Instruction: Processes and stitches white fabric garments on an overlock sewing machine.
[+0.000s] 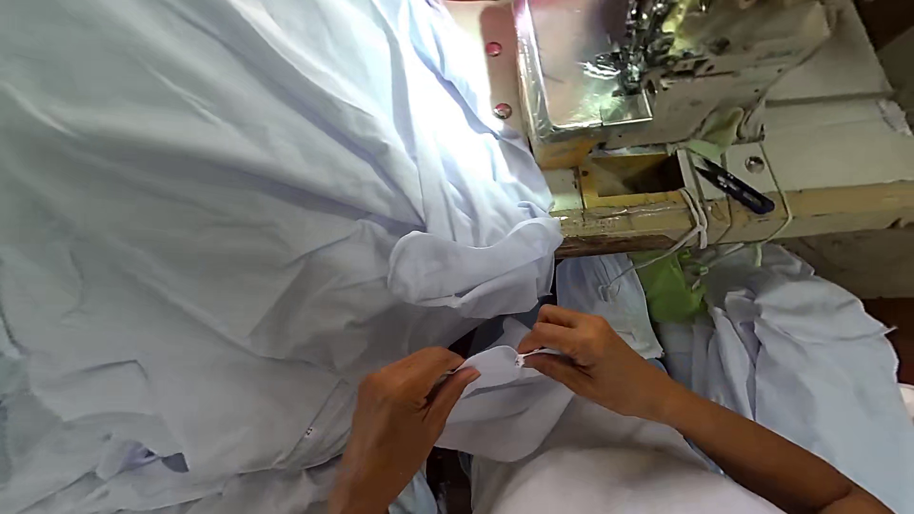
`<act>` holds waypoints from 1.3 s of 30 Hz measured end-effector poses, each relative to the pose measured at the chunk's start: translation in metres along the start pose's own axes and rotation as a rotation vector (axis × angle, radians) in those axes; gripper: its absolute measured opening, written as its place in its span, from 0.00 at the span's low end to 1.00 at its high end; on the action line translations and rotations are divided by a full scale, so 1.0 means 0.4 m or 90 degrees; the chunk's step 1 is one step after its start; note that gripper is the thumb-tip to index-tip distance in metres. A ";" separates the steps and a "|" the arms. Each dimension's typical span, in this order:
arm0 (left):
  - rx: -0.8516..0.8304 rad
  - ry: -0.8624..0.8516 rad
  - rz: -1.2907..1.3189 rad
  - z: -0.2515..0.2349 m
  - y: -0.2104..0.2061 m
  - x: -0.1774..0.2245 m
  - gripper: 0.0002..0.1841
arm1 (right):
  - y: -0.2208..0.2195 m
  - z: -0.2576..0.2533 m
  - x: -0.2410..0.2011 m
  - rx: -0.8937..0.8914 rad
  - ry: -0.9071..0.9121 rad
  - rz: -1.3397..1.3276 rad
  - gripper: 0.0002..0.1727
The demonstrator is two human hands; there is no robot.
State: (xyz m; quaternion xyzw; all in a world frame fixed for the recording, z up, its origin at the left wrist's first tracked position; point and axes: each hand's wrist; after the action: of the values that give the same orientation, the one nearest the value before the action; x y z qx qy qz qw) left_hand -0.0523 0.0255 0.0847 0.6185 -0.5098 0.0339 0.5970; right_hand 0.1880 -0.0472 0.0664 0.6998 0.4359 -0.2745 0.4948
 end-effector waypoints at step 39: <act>0.552 -0.054 0.351 -0.162 0.059 -0.046 0.09 | -0.055 -0.251 -0.137 0.430 0.398 0.230 0.11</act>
State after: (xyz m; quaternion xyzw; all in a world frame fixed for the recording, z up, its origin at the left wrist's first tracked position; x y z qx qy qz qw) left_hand -0.0401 0.0918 0.1077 0.6527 -0.6167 0.3730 0.2334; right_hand 0.1382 0.0307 0.1372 0.9343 0.3222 -0.0872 0.1254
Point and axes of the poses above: each hand's wrist, its own z-axis away from the middle knuckle, its own y-axis out of the back of the hand, x = y × z, and after that the axes turned 7 degrees about x, right-handed
